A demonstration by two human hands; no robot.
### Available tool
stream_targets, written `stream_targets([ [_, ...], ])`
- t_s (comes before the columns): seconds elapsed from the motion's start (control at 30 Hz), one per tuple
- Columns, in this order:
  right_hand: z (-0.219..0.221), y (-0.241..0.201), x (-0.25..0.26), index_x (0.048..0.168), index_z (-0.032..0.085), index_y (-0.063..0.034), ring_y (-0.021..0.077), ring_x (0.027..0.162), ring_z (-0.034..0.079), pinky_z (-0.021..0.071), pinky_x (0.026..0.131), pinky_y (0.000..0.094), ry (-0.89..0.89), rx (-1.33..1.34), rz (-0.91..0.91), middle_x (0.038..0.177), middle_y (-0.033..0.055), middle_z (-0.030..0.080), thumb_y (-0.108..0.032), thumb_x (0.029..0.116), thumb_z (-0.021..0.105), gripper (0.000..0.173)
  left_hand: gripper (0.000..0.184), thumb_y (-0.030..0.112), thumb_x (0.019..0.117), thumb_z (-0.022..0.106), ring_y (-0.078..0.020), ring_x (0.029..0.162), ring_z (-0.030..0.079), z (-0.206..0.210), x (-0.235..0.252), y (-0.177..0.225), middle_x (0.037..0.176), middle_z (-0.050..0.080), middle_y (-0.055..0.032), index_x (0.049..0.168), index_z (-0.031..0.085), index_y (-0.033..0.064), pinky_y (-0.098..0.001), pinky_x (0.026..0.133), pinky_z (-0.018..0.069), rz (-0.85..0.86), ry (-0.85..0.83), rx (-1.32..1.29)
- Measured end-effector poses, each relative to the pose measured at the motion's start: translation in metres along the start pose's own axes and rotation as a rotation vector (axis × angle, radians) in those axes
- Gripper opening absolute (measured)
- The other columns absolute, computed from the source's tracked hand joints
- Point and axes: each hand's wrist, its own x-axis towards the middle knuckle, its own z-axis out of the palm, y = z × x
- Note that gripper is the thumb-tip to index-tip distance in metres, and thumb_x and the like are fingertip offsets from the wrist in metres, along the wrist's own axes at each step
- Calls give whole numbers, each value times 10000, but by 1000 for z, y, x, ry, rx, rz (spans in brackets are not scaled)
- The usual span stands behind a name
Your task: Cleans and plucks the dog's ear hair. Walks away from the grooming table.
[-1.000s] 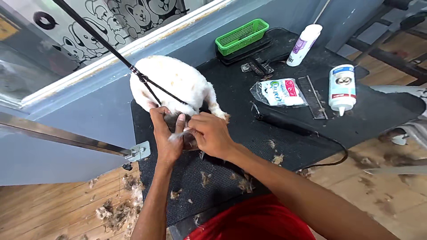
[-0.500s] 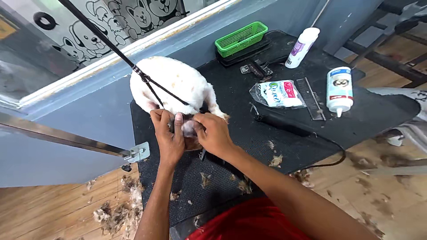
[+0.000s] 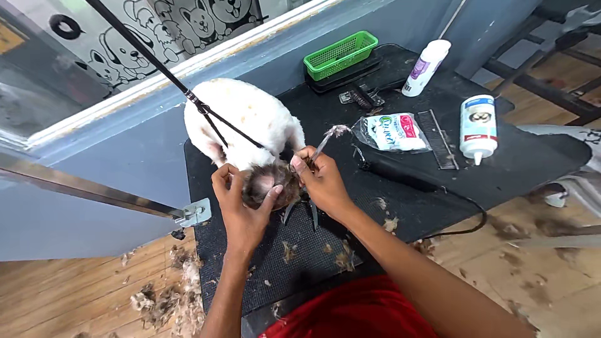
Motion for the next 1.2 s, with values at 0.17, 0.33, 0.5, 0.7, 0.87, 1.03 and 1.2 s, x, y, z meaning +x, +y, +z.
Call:
stream_targets([
  [0.17,5,6,-16,761,603,-105,73,565,505,432,530,239,102,-112,-57,653,-20,528,-286,1031,615,326,206,228,918,778,-115,1090,644,-9,-5,15,1224,662,9,1087,744,116,-299,883,577,-48,85,-111],
  [0.33,8,7,-29,968,722,-76,34,604,494,419,551,190,56,-74,-193,723,-37,590,-184,922,757,123,144,129,914,776,-88,749,700,-10,-6,28,894,732,25,1046,717,126,-253,666,607,-214,152,-289],
  [0.5,23,9,-30,1024,808,-48,87,726,563,463,696,240,56,-115,-456,740,13,665,-128,874,809,170,153,54,899,765,-135,789,730,-11,3,28,901,753,-47,1044,719,44,-305,719,632,-338,158,-493],
  [0.7,43,8,-28,941,815,-71,108,751,601,489,709,266,62,-158,-419,751,14,688,-108,885,787,72,205,-52,881,733,-168,832,736,-14,9,32,958,753,-103,1077,702,-4,-330,755,633,-494,148,-741],
  [0.87,32,-2,-53,879,766,-108,87,745,585,489,698,280,-76,-206,-445,732,-38,643,-217,983,648,192,242,-23,885,744,-190,850,744,-14,1,32,1013,756,-104,1115,702,40,-336,739,637,-586,179,-797],
  [1.03,20,-9,-70,826,655,-90,106,658,579,506,578,293,-19,-340,-261,709,-5,576,-398,1092,435,462,230,20,922,719,-161,874,735,-13,0,29,1032,749,-69,1144,687,72,-319,762,628,-615,162,-810],
  [1.2,34,-14,-37,871,653,-113,190,639,602,500,554,407,-27,-580,-156,686,17,577,-433,1050,501,397,224,25,928,713,-172,871,738,-11,1,33,1024,751,-76,1146,680,66,-334,771,630,-613,151,-823],
])
